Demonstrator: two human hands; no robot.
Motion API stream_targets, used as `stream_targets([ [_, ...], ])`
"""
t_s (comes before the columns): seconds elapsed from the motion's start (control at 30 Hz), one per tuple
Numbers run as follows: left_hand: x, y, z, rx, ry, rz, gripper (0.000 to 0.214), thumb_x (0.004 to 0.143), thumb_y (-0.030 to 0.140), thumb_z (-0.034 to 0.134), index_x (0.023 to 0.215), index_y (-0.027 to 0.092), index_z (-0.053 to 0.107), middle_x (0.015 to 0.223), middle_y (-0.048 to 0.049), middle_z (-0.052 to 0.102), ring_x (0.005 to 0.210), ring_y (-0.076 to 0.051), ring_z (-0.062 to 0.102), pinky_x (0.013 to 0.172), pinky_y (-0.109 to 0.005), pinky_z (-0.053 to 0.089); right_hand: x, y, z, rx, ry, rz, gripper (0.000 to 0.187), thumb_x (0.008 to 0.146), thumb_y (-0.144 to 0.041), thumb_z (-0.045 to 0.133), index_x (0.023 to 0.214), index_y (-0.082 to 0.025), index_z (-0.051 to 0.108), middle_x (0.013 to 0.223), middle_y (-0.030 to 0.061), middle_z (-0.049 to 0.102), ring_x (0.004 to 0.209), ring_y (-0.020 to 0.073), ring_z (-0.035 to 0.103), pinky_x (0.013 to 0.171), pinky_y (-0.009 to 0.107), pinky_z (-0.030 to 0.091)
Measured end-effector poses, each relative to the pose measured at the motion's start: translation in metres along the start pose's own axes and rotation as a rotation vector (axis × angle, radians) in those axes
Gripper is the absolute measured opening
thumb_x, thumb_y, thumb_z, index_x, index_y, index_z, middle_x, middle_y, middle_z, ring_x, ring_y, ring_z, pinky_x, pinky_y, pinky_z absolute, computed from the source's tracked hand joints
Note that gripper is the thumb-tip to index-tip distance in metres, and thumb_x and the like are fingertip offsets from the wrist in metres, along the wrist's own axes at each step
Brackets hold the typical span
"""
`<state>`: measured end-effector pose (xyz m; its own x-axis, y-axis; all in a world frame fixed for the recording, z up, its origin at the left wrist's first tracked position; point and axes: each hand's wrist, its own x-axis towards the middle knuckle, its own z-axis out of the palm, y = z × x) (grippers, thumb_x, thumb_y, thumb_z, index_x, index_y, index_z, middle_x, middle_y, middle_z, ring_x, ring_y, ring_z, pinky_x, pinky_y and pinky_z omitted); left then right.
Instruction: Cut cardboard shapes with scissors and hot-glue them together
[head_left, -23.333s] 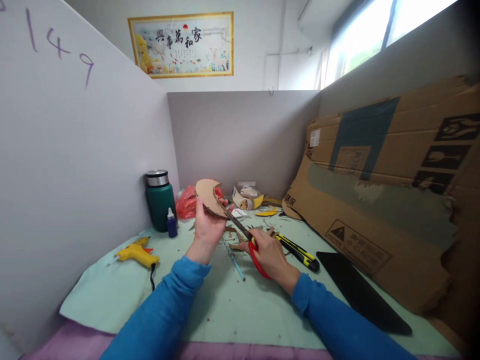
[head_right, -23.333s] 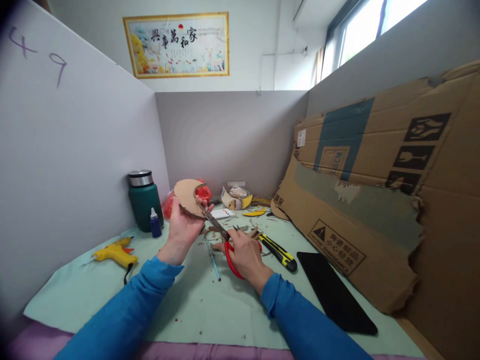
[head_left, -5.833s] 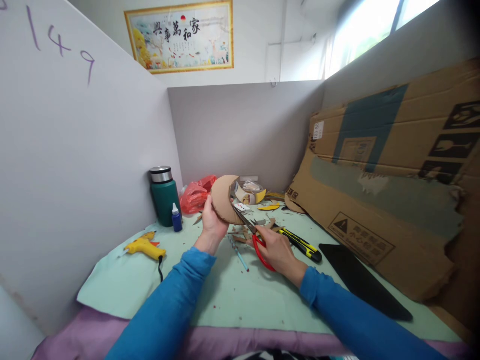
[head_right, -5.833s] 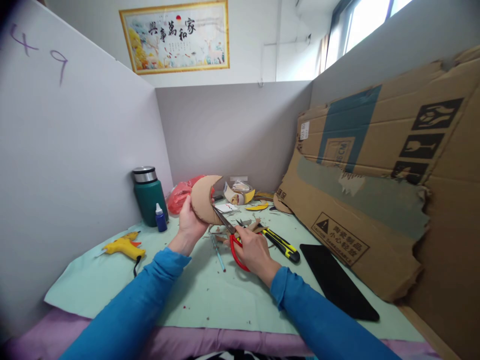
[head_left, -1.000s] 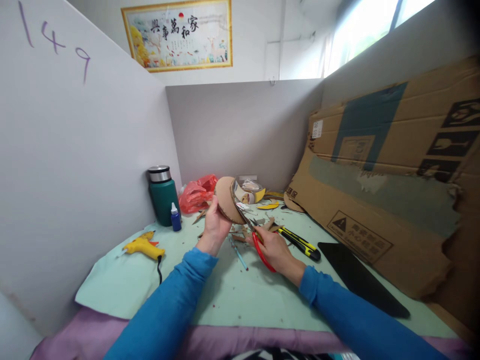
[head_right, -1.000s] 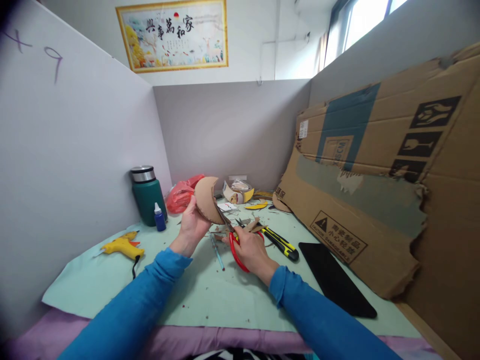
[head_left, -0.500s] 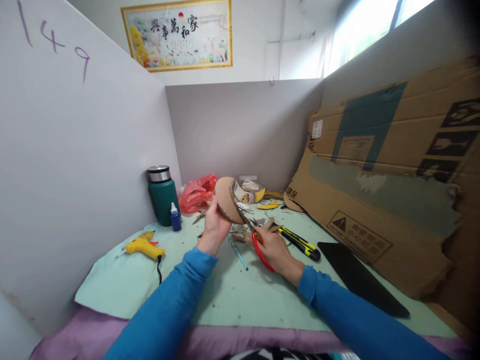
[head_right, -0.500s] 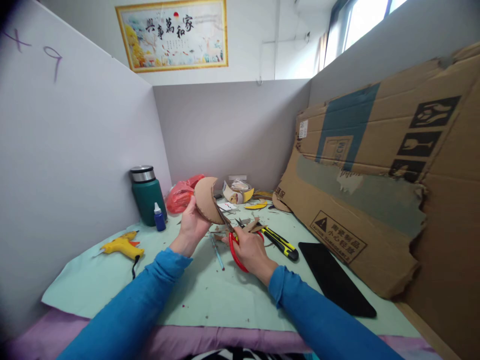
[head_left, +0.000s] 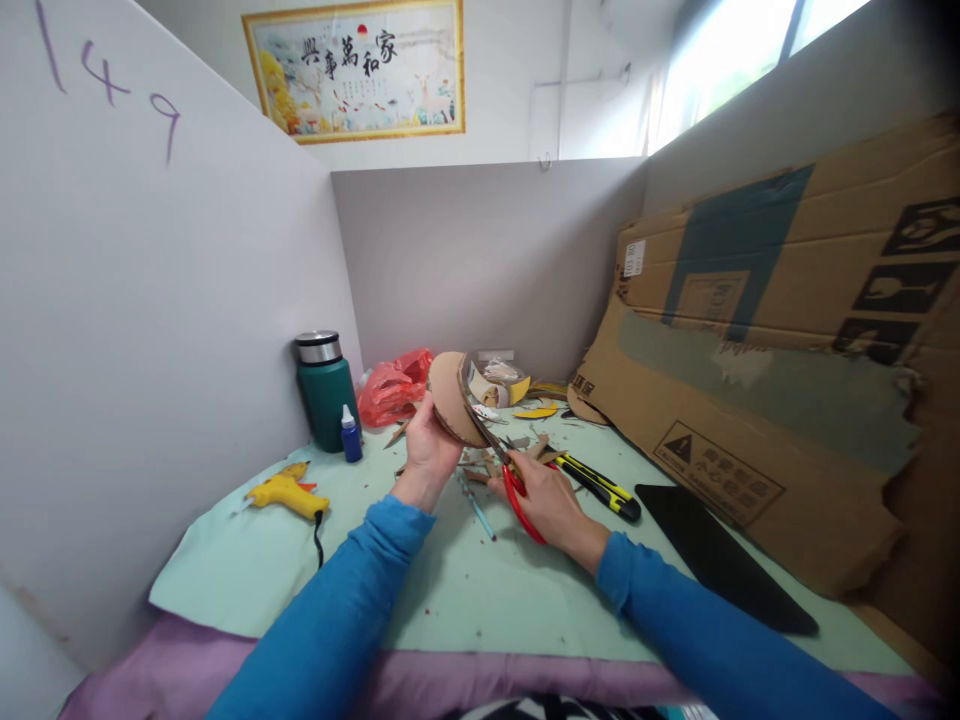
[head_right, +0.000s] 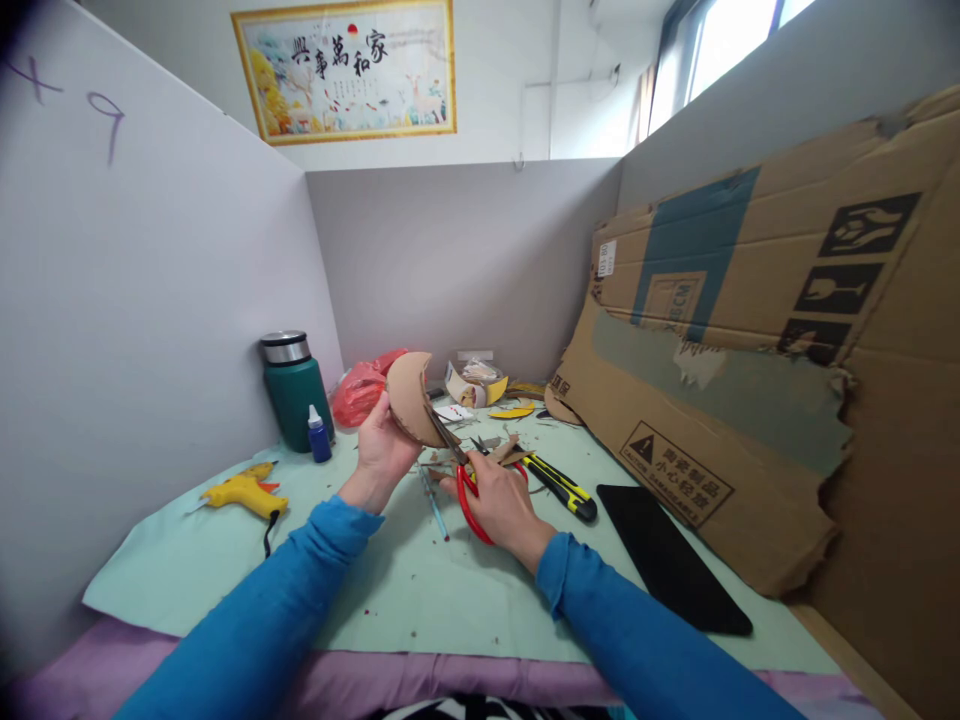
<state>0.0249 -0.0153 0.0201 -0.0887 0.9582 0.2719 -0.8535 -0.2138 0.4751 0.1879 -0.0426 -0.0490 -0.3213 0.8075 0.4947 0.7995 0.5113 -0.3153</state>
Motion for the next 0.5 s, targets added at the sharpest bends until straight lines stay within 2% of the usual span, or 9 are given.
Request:
stream_targets([
  [0.5,-0.0024,-0.0018,0.0009,-0.005,0.02,-0.03,0.033,0.086,0.03,0.049,0.109,0.013,0.065,0.102,-0.0099,0.07,0.102,-0.023,0.063,0.093,-0.037,0.046,0.001,-0.0014,-0.0023,-0.03,-0.013,0.024,0.03,0.093,-0.046,0.037,0.097,-0.022,0.055,0.09,0.0026,0.069,0.081,0.0184,0.064,0.061,0.025,0.033],
])
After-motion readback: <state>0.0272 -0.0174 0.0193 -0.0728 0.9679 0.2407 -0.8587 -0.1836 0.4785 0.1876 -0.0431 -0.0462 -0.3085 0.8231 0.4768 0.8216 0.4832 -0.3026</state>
